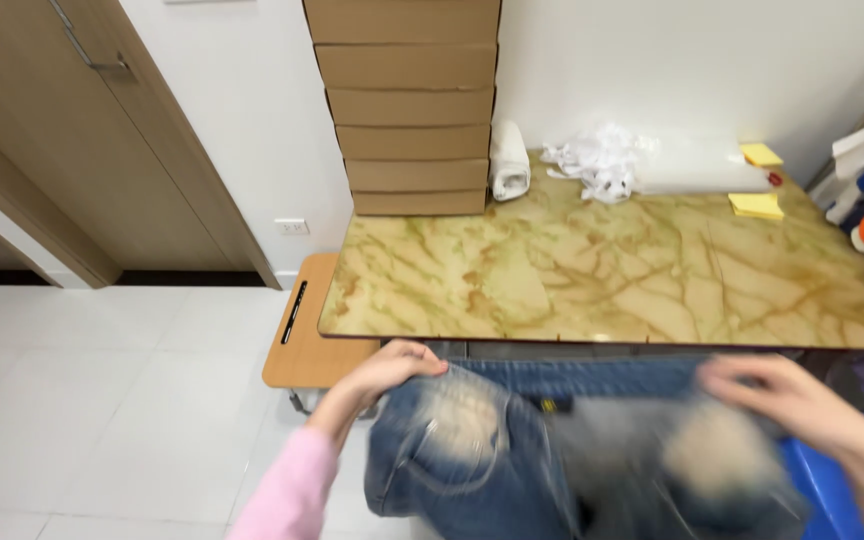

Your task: The person takes a pair of white jeans from a clothing rack, lays them on a table, and folds them into a compact roll. They then repeat the process with a pair of blue jeans, folding them neatly on the table.

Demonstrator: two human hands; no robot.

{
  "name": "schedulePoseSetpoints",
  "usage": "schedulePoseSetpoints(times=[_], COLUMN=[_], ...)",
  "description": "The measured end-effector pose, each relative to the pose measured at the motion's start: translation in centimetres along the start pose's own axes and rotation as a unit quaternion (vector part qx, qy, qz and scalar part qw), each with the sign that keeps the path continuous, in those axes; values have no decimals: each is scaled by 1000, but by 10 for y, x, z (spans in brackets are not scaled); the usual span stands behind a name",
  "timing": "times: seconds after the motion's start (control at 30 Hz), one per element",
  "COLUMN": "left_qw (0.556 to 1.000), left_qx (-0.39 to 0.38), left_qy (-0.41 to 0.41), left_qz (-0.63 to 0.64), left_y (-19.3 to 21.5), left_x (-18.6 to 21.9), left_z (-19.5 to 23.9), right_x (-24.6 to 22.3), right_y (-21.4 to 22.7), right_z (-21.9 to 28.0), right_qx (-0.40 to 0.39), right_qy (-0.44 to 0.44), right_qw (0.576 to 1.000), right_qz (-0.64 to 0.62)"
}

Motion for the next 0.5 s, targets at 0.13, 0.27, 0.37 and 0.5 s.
schedulePoseSetpoints(times=[0.13, 0.27, 0.37, 0.5], left_qw=[958, 970, 973, 979], left_qx=[156, 155, 159, 131], left_qy=[202, 181, 166, 122], left_qz=[-133, -55, -28, 97], left_y=[-12, -5, 12, -2], left_x=[-11, -40, -21, 34], left_z=[-38, -47, -36, -19], right_x=[-56, -43, -37, -96], right_y=[-35, -37, -14, -3], right_z=[-37, -21, 1, 20], right_qx=[51, 3, -70, -145], right_qy=[-96, -81, -44, 67], right_qw=[987, 987, 993, 985], right_qz=[-117, -140, -84, -70])
Point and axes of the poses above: each hand's wrist, its own z-axis away from the middle knuckle, its own y-axis out of the back of the hand, x = y × z, the point moved 2 cm from there along -z, towards the middle knuckle, and after that the axes turned 1 degree about -x, right-handed, at the moved point
